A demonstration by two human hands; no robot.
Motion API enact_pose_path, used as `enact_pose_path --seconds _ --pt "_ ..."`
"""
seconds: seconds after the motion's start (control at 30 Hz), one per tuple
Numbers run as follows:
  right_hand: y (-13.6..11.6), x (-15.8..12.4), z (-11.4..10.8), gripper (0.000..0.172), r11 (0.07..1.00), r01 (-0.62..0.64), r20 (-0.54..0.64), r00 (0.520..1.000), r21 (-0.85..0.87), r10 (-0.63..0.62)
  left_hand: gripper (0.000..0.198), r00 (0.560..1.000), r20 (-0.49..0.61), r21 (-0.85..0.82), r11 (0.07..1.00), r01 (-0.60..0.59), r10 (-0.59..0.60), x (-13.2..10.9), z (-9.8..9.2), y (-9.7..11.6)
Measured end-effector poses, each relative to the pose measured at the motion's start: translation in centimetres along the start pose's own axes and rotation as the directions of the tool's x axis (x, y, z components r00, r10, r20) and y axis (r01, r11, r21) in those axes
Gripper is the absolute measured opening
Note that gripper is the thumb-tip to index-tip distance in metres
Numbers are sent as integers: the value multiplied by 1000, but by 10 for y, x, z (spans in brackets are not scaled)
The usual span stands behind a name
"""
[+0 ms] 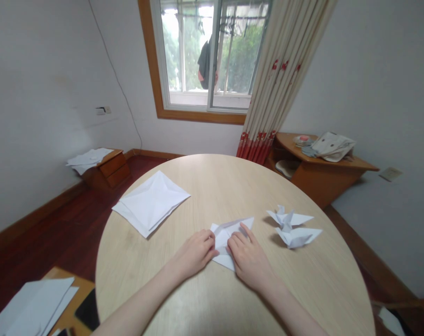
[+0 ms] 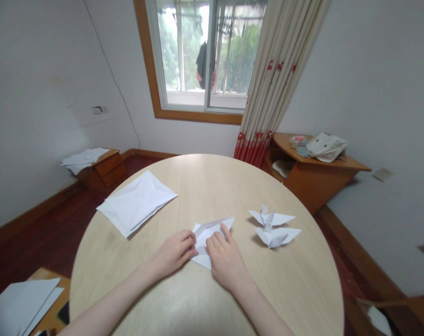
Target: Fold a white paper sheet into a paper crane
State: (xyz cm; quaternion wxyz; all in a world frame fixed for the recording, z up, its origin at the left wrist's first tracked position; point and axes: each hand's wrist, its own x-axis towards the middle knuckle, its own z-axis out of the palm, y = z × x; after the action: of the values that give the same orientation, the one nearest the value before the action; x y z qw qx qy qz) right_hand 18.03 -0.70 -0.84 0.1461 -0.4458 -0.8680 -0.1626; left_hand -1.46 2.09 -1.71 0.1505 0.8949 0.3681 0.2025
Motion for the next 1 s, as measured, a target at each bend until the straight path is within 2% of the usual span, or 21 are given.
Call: enact_pose_path --seconds 0.17,0.37,0.53,1.0 --pt "-1 0 8 14 998 -30 46 998 -47 32 9 1000 -3 -15 1000 8 -8 0 2 0" --pt "-3 -2 12 11 997 -79 31 996 -17 79 11 999 -24 74 997 29 -28 1 1 2" --pt "-5 -2 13 8 994 -108 20 994 12 108 15 994 -42 172 979 105 -100 2 0 9" --pt "-5 0 18 4 990 -131 22 991 51 130 14 982 -40 220 957 191 -187 2 1 12"
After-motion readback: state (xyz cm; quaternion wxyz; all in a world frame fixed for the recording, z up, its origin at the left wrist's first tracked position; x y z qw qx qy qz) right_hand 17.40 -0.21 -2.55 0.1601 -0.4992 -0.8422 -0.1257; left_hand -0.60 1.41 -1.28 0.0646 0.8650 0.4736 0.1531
